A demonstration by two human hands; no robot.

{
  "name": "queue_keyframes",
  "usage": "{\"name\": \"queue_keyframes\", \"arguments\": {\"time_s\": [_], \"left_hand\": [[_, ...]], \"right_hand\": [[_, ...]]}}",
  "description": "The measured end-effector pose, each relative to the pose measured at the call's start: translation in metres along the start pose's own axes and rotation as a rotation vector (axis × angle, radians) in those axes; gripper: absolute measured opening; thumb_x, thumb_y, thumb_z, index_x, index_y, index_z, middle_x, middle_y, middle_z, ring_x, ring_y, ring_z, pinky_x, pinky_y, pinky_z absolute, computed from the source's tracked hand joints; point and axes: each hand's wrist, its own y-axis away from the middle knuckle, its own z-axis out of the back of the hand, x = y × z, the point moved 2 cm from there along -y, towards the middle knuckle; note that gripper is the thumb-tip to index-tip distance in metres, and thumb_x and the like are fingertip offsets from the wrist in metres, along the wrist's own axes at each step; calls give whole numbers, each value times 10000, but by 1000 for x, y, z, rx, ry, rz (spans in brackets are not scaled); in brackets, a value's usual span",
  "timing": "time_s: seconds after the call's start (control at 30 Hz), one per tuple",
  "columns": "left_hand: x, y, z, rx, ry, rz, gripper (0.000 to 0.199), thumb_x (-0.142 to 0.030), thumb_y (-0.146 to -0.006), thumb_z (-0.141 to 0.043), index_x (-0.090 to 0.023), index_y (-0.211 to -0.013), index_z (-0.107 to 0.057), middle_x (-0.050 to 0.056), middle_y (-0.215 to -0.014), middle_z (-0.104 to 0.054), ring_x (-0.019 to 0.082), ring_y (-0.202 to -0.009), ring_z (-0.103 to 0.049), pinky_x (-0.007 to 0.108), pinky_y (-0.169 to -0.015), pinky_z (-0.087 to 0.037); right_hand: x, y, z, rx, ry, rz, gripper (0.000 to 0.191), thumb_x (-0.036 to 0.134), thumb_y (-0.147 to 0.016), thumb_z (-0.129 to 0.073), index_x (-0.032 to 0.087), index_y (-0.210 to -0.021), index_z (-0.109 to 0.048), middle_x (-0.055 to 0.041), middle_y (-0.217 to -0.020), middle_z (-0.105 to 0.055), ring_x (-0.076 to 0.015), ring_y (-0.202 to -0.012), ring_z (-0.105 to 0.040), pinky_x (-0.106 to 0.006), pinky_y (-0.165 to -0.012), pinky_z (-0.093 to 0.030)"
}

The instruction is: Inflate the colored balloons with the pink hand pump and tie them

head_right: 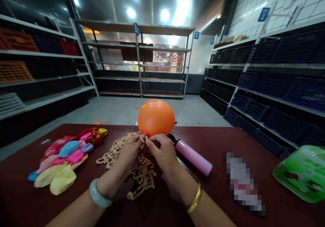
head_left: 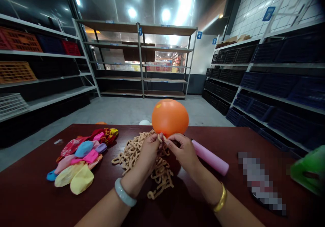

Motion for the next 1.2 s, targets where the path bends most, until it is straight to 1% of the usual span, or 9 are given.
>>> {"name": "queue_keyframes", "arguments": {"time_s": [0.1,0.17,0.37,0.53,0.7,0.87,0.97,1.07,1.2], "left_hand": [[4,-1,-2,20,18,-65,302,-414,-701,-728,-149,-736,-587,-65,-516,-453,57,-434,-372,183,-446,-290],[6,-1,-2,28,19,-107,260,-364,-678,-736,-143,-739,-613,-44,-557,-516,71,-473,-433,193,-481,-337],[6,-2,-2,29,-18,-133,230,-344,-699,-710,-140,-791,-661,9,-676,-631,115,-572,-538,217,-542,-406],[6,-2,-1,30,-87,-192,176,-286,-676,-713,-144,-762,-656,13,-704,-637,137,-645,-565,249,-643,-446],[11,-3,3,17,-300,-309,105,-235,-721,-623,-150,-773,-655,17,-695,-620,149,-642,-544,260,-636,-430],[5,2,5,-13,-672,-491,117,-210,-783,-545,-175,-780,-657,30,-736,-633,176,-698,-559,268,-656,-412],[1,5,4,-23,-852,-562,129,-187,-799,-521,-188,-768,-646,38,-755,-645,190,-722,-576,277,-665,-403],[-1,5,4,-40,-919,-585,148,-153,-794,-514,-194,-808,-655,55,-786,-672,206,-739,-599,295,-687,-408],[-2,3,4,-63,-971,-605,187,-113,-770,-517,-197,-849,-664,72,-814,-687,219,-749,-613,304,-694,-410]], "right_hand": [[8,3,-2,-18,183,262,91,237,-853,-635,193,-781,-671,-49,-889,-612,-187,-872,-579,-322,-814,-458],[11,5,-2,-4,215,365,65,212,-857,-632,189,-806,-665,-69,-963,-614,-200,-949,-573,-343,-872,-458],[13,5,0,87,201,439,100,183,-904,-571,198,-893,-669,-71,-983,-648,-190,-973,-592,-351,-907,-479],[7,2,2,105,210,478,178,107,-905,-536,210,-977,-663,-62,-1008,-676,-181,-980,-612,-346,-918,-480],[1,0,3,26,193,413,102,127,-873,-614,219,-871,-657,-23,-843,-678,-173,-811,-620,-308,-773,-492],[3,1,3,-46,168,293,86,135,-829,-671,217,-855,-674,-24,-866,-657,-173,-834,-614,-298,-777,-485],[3,0,2,-58,188,159,86,136,-786,-708,216,-798,-680,-12,-818,-662,-176,-790,-613,-297,-739,-476],[2,-1,3,-83,213,44,84,130,-757,-714,210,-754,-688,-15,-801,-672,-183,-771,-620,-301,-724,-472],[-2,-2,3,-112,256,-12,57,157,-746,-711,199,-785,-709,-40,-822,-698,-205,-790,-638,-317,-733,-472]]}}
